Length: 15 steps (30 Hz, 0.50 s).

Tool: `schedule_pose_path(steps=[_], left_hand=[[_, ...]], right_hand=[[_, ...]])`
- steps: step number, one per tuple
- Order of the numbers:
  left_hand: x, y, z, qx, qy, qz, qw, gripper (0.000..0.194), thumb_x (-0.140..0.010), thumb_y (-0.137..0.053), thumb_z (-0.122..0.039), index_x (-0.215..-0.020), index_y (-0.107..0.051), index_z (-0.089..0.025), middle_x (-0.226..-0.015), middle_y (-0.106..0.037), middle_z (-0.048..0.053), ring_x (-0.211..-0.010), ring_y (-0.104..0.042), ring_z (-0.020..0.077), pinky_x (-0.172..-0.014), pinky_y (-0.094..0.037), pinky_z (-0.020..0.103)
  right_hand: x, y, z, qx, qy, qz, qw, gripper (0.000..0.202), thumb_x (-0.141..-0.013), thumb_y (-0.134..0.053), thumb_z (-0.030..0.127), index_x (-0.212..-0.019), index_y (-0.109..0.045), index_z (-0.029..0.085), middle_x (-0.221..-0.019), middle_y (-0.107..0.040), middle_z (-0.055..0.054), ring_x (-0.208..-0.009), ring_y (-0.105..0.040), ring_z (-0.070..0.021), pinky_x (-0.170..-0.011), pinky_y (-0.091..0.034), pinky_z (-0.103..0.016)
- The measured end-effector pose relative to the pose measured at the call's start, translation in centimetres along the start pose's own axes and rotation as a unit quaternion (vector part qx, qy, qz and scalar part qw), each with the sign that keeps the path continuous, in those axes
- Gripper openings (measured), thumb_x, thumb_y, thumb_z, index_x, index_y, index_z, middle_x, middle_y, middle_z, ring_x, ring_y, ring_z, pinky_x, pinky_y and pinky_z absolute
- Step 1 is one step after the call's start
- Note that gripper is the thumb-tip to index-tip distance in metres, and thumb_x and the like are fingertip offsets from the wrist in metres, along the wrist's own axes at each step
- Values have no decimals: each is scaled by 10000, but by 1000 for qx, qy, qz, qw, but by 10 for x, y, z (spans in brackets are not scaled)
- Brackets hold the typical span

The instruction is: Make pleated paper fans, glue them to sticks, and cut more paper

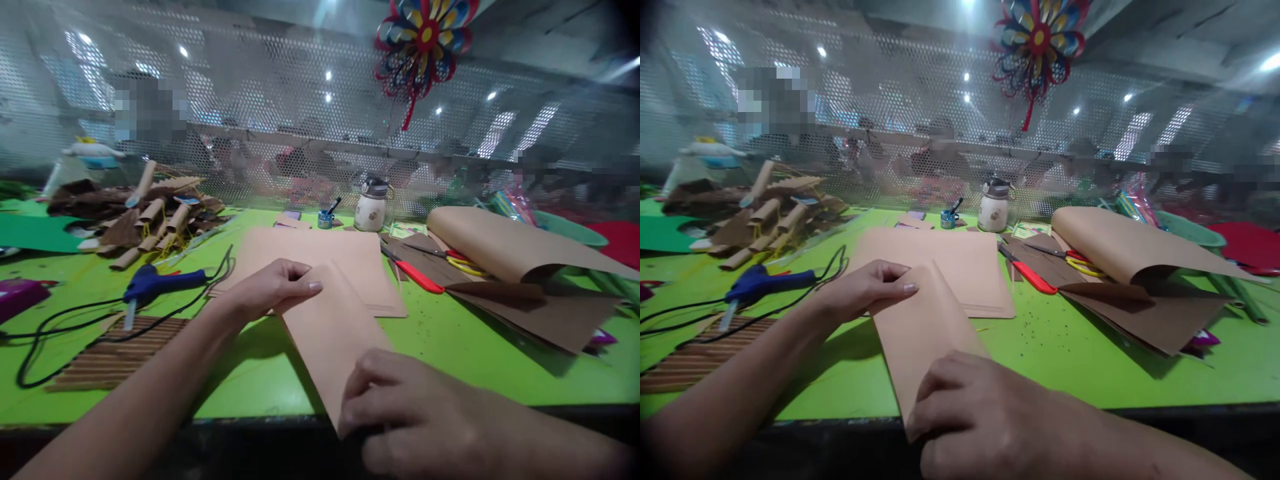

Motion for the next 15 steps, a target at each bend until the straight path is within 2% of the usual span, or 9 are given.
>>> schedule_pose_path(steps=[2, 3, 4, 5, 7, 9, 11, 13, 15], left_hand=[[4, -2, -8, -16, -23, 16, 999, 318, -734, -753, -418, -869, -709, -133, -781, -705, 46, -643, -641, 156, -565, -472, 225], [7, -4, -13, -29, -36, 23, 999, 328, -748, -739, -424, -910, -707, -141, -834, -713, 55, -692, -656, 174, -607, -491, 245], [10, -6, -19, -46, -50, 28, 997, 338, -761, -725, -431, -941, -701, -145, -865, -713, 59, -725, -661, 184, -637, -499, 260], [13, -9, -26, -67, -65, 33, 995, 346, -775, -708, -439, -961, -692, -147, -877, -708, 59, -743, -658, 187, -651, -498, 266], [19, -17, -42, -127, -101, 31, 986, 342, -809, -661, -450, -961, -672, -144, -857, -685, 48, -741, -638, 179, -636, -477, 254], [27, -23, -63, -218, -151, 4, 964, 302, -834, -616, -437, -886, -655, -143, -802, -647, 29, -709, -599, 163, -595, -435, 233], [34, -29, -84, -334, -208, -40, 919, 260, -852, -583, -395, -762, -622, -155, -734, -601, 11, -668, -546, 145, -569, -383, 222], [39, -37, -102, -435, -258, -71, 859, 268, -863, -565, -340, -654, -573, -172, -699, -579, 8, -650, -510, 139, -581, -361, 232], [42, -43, -113, -489, -295, -87, 817, 270, -869, -558, -299, -625, -564, -184, -756, -616, 29, -706, -540, 158, -657, -393, 256]], right_hand=[[6, 40, -15, -89, -60, -141, 984, 111, -920, -541, 151, -925, -651, 170, -952, -704, -82, -904, -635, -176, -807, -526, -320], [13, 59, -31, -102, -121, -218, 963, 136, -919, -542, 147, -970, -658, 194, -960, -702, -76, -924, -640, -185, -840, -519, -350], [19, 71, -47, -102, -178, -263, 943, 151, -909, -567, 163, -1010, -668, 213, -988, -697, -74, -952, -640, -195, -856, -514, -363], [22, 71, -66, -126, -245, -257, 926, 204, -893, -608, 205, -1090, -658, 219, -1075, -678, -88, -997, -631, -206, -877, -510, -371], [18, 53, -96, -247, -318, -190, 896, 514, -840, -686, 317, -1320, -528, 222, -1166, -645, -112, -1022, -631, -225, -866, -527, -387], [10, 28, -113, -340, -344, -138, 864, 695, -747, -773, 369, -1357, -486, 201, -1212, -631, -125, -1022, -635, -231, -855, -542, -382], [3, 9, -122, -388, -359, -131, 839, 643, -684, -817, 383, -1242, -577, 171, -1142, -671, -112, -969, -655, -226, -814, -557, -365], [1, -1, -129, -395, -367, -166, 826, 521, -652, -834, 390, -1081, -659, 153, -1019, -710, -88, -897, -673, -219, -780, -563, -357], [4, -3, -136, -384, -370, -214, 818, 461, -622, -849, 396, -978, -695, 147, -943, -724, -77, -846, -680, -217, -762, -563, -361]])
Point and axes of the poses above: each hand's wrist, its own x-axis away from the middle knuckle, its own y-axis out of the back of the hand, z = x × y, the point moved 8 cm from there along -x, towards the middle knuckle
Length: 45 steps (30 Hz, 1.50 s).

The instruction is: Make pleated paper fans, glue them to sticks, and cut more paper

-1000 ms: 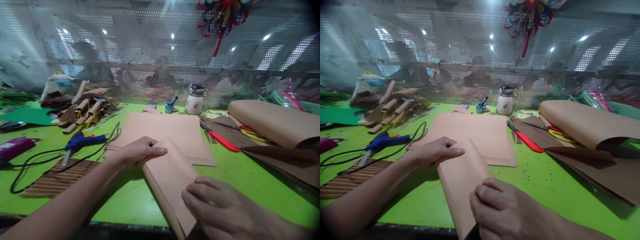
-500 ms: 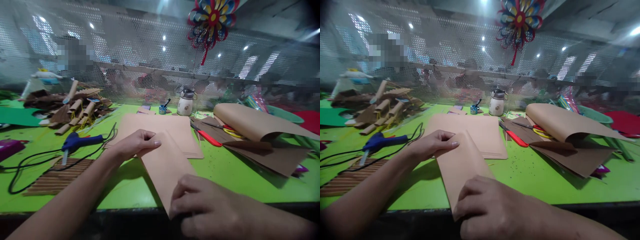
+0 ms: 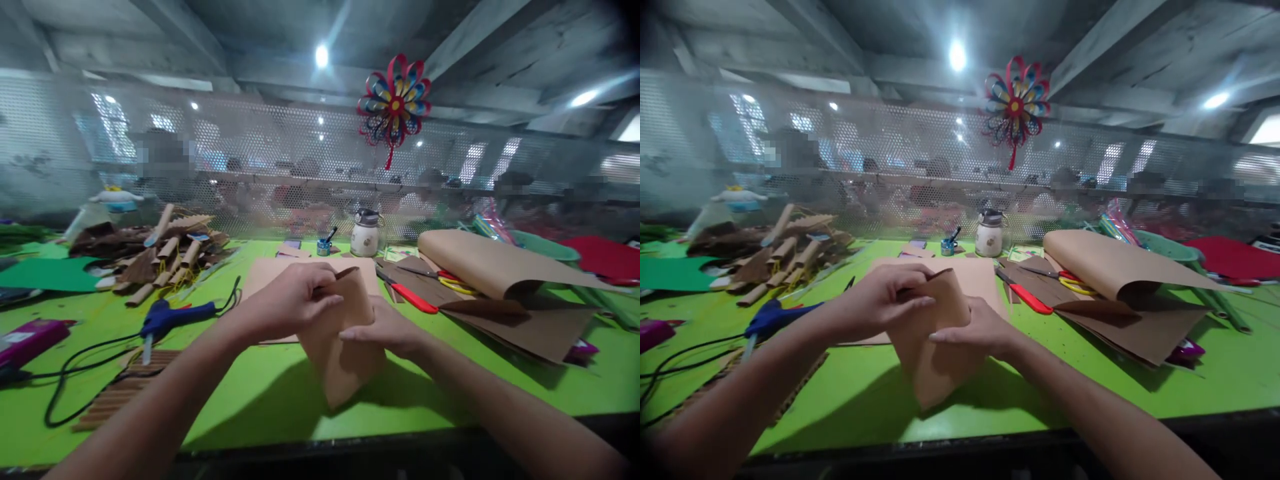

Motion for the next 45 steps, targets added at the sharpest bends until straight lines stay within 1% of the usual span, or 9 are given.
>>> schedule_pose_path(steps=[4, 7, 9, 12, 14, 22, 36, 40, 45], left_hand=[[0, 14, -1, 23, -6, -113, 993, 169, -847, -616, -295, -990, -658, -215, -1180, -622, 86, -1092, -562, 237, -956, -403, 351], [11, 12, 20, 132, 66, -202, 968, 686, -769, -722, -352, -1380, -426, -252, -1411, -481, 114, -1274, -458, 271, -1051, -366, 414], [16, -9, 35, 264, 120, -184, 939, 882, -733, -754, -398, -1463, -284, -239, -1434, -461, 150, -1275, -472, 290, -1030, -403, 428], [17, -51, 37, 413, 144, -85, 895, 813, -715, -750, -465, -1389, -397, -179, -1332, -565, 178, -1181, -553, 328, -926, -488, 416], [20, -66, 39, 417, 166, -84, 890, 698, -700, -740, -515, -1249, -522, -142, -1194, -649, 166, -1096, -595, 339, -853, -515, 398], [35, -70, 51, 389, 230, -212, 866, 625, -661, -761, -512, -1128, -550, -154, -1033, -690, 108, -960, -633, 286, -759, -512, 327], [46, -93, 42, 501, 241, -131, 821, 715, -663, -785, -492, -1264, -512, -215, -1169, -670, 122, -1088, -610, 319, -823, -532, 354], [46, -100, 49, 481, 290, -126, 817, 664, -697, -736, -567, -1209, -549, -188, -1133, -680, 137, -980, -647, 304, -706, -546, 322], [46, -102, 51, 511, 309, -112, 794, 632, -675, -746, -587, -1124, -599, -167, -1037, -703, 140, -887, -666, 284, -659, -547, 312]], right_hand=[[0, 24, -7, -14, 39, -98, 994, 499, -587, -865, 409, -989, -713, 156, -953, -730, -90, -848, -682, -243, -775, -563, -407], [6, 40, -2, -6, 93, -149, 984, 527, -601, -860, 386, -1061, -704, 180, -1010, -726, -89, -907, -673, -253, -826, -555, -421], [9, 42, 2, -2, 120, -150, 981, 533, -623, -848, 377, -1095, -691, 186, -1024, -723, -82, -909, -670, -248, -805, -563, -397], [11, 37, 5, -3, 133, -129, 983, 522, -647, -832, 384, -1098, -676, 173, -1015, -722, -78, -875, -668, -243, -746, -566, -354], [12, 35, 6, -3, 143, -125, 982, 540, -648, -833, 387, -1110, -660, 168, -1017, -718, -79, -882, -663, -245, -741, -559, -339], [13, 21, -3, -1, 164, -134, 977, 589, -662, -825, 380, -1161, -594, 167, -1088, -699, -105, -946, -654, -252, -788, -558, -356], [18, 22, -6, 67, 187, -220, 955, 474, -683, -805, 373, -1062, -603, 172, -998, -702, -91, -909, -652, -239, -764, -565, -343], [17, 24, -8, 64, 180, -241, 952, 499, -686, -795, 407, -1070, -578, 171, -1023, -697, -103, -935, -650, -248, -795, -557, -356], [15, 18, -8, 37, 151, -198, 968, 545, -704, -784, 412, -1144, -553, 188, -1051, -691, -93, -945, -653, -237, -778, -563, -343]])
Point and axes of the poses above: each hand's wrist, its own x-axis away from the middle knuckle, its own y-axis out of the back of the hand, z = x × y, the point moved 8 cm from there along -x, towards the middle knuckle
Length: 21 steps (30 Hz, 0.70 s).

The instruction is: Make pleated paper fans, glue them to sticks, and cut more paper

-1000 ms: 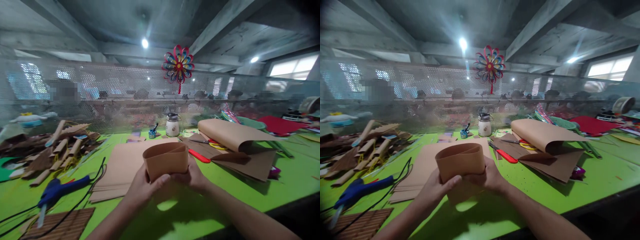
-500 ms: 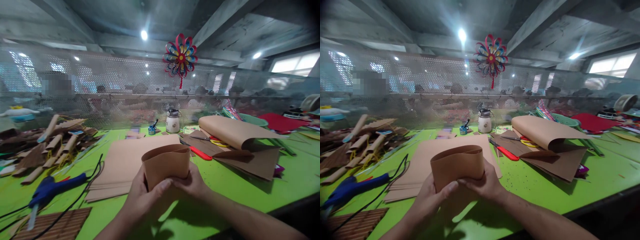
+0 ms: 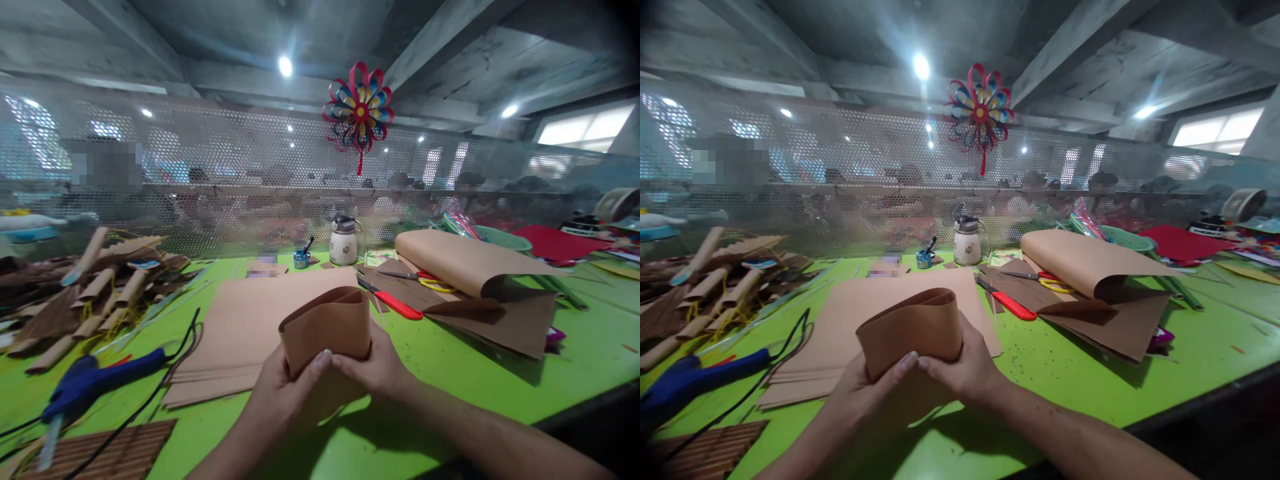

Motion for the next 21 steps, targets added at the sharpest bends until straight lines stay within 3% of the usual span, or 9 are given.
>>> schedule_pose_path(steps=[3, 10, 14, 17, 19, 21], left_hand=[[-1, 1, -1, 13, 9, 9, 1000, 624, -662, -764, -567, -1106, -613, -155, -952, -716, 134, -834, -673, 276, -650, -543, 317], [-1, 0, -9, -1, -27, 39, 999, 545, -695, -753, -512, -1087, -627, -153, -1011, -718, 133, -877, -670, 281, -738, -541, 353], [0, 4, -19, -88, -84, 38, 992, 530, -702, -742, -511, -1092, -635, -169, -1057, -717, 123, -931, -661, 284, -789, -533, 350], [3, 10, -30, -166, -144, -4, 976, 448, -705, -737, -500, -1004, -657, -177, -1046, -715, 111, -921, -655, 270, -824, -519, 339], [5, 14, -33, -187, -167, -27, 968, 408, -704, -741, -483, -971, -658, -185, -1079, -706, 106, -924, -649, 264, -831, -515, 330], [3, 14, -32, -186, -174, -15, 967, 428, -699, -752, -464, -1009, -651, -187, -1110, -699, 105, -936, -645, 262, -831, -515, 325]], right_hand=[[2, -6, -2, -39, -21, 55, 998, 564, -721, -777, 387, -1192, -531, 199, -1093, -683, -93, -965, -652, -233, -778, -568, -353], [2, -11, 0, -111, -17, 138, 984, 656, -691, -812, 346, -1253, -519, 176, -1159, -666, -129, -994, -655, -251, -810, -563, -373], [2, -7, 1, -84, 5, 130, 988, 645, -663, -827, 320, -1232, -554, 187, -1179, -664, -119, -1013, -647, -267, -851, -551, -395], [3, -3, 3, -45, 18, 109, 993, 634, -643, -831, 291, -1210, -566, 186, -1119, -688, -101, -991, -646, -264, -833, -553, -374], [4, -1, 2, -26, 15, 100, 995, 612, -647, -826, 289, -1193, -573, 181, -1076, -699, -95, -952, -651, -260, -793, -558, -357], [4, 0, -1, -19, 7, 96, 995, 591, -669, -812, 303, -1192, -574, 167, -1067, -697, -101, -936, -651, -261, -777, -557, -358]])
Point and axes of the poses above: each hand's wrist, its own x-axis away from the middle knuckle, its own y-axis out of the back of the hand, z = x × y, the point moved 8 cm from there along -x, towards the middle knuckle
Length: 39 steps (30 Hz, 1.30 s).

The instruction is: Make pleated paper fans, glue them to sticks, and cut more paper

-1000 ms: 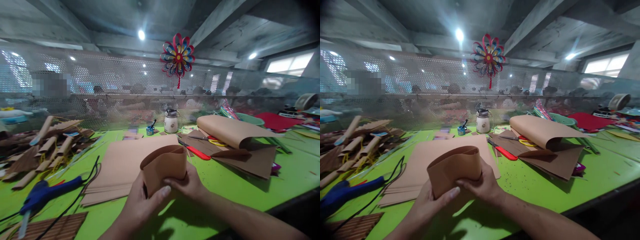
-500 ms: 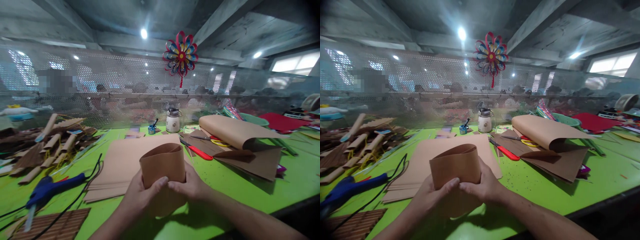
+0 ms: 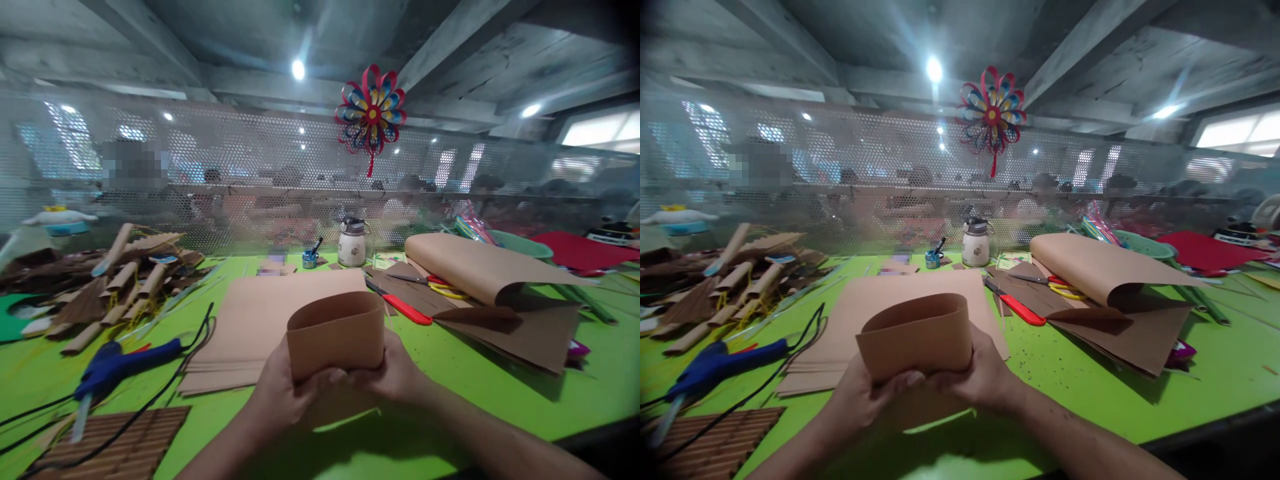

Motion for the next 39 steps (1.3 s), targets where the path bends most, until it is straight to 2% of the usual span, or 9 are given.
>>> schedule_pose_path(steps=[6, 11, 15, 22, 26, 28, 30, 33, 39], left_hand=[[-10, -18, 29, 89, 47, 103, 990, 498, -728, -739, -467, -1074, -645, -121, -1033, -721, 131, -927, -646, 264, -804, -526, 347], [-11, -20, 39, 121, 49, 82, 988, 403, -720, -761, -425, -948, -689, -101, -944, -723, 120, -862, -633, 235, -787, -515, 336], [-10, -17, 29, 114, 16, 72, 991, 337, -735, -751, -402, -896, -706, -110, -861, -723, 92, -790, -634, 213, -708, -516, 295], [-10, -20, 14, 116, -12, 125, 985, 375, -711, -775, -309, -1049, -723, -154, -951, -737, 84, -867, -659, 245, -748, -540, 315], [-14, -12, 25, 94, 10, 68, 993, 374, -747, -738, -390, -1019, -723, -134, -983, -729, 106, -899, -650, 262, -773, -532, 345], [-15, -13, 28, 69, 16, 63, 996, 367, -759, -723, -426, -973, -731, -128, -942, -732, 106, -844, -652, 246, -738, -529, 330], [-15, -17, 27, 47, 7, 82, 996, 373, -776, -704, -447, -959, -731, -123, -918, -731, 107, -810, -650, 234, -716, -526, 320], [-14, -22, 21, 26, -21, 113, 993, 366, -812, -671, -445, -981, -721, -124, -955, -725, 109, -839, -642, 231, -727, -520, 309], [-15, -24, 17, 33, -54, 136, 989, 340, -849, -647, -398, -1070, -688, -143, -997, -722, 88, -892, -642, 223, -780, -513, 298]], right_hand=[[-6, 1, -22, -19, -19, 13, 1000, 591, -677, -818, 311, -1198, -592, 147, -1110, -689, -130, -960, -648, -271, -810, -548, -389], [-9, 3, -31, -6, -18, 23, 1000, 550, -684, -816, 313, -1176, -633, 148, -1113, -693, -127, -963, -638, -277, -820, -541, -401], [-7, 0, -21, -22, -18, 27, 999, 541, -702, -804, 319, -1191, -634, 162, -1130, -690, -113, -975, -642, -278, -817, -545, -388], [-6, -5, -9, -14, -33, 57, 998, 564, -721, -796, 328, -1224, -599, 165, -1146, -679, -111, -1004, -646, -288, -843, -556, -395], [-7, 12, 13, 86, 71, 16, 994, 718, -768, -738, 397, -1387, -426, 211, -1313, -574, -151, -1144, -589, -306, -901, -546, -443], [-1, 22, 41, 185, 176, -47, 966, 763, -825, -663, 417, -1469, -300, 232, -1440, -447, -155, -1275, -483, -322, -1015, -462, -519], [8, 20, 71, 308, 278, -88, 906, 759, -857, -618, 398, -1501, -250, 235, -1504, -358, -141, -1359, -369, -344, -1103, -337, -583], [14, -2, 93, 451, 350, -55, 819, 706, -884, -602, 381, -1496, -289, 220, -1496, -385, -126, -1396, -292, -350, -1132, -279, -590], [12, -15, 94, 516, 346, -36, 783, 564, -894, -610, 315, -1402, -435, 145, -1361, -545, -146, -1312, -412, -302, -1088, -357, -523]])
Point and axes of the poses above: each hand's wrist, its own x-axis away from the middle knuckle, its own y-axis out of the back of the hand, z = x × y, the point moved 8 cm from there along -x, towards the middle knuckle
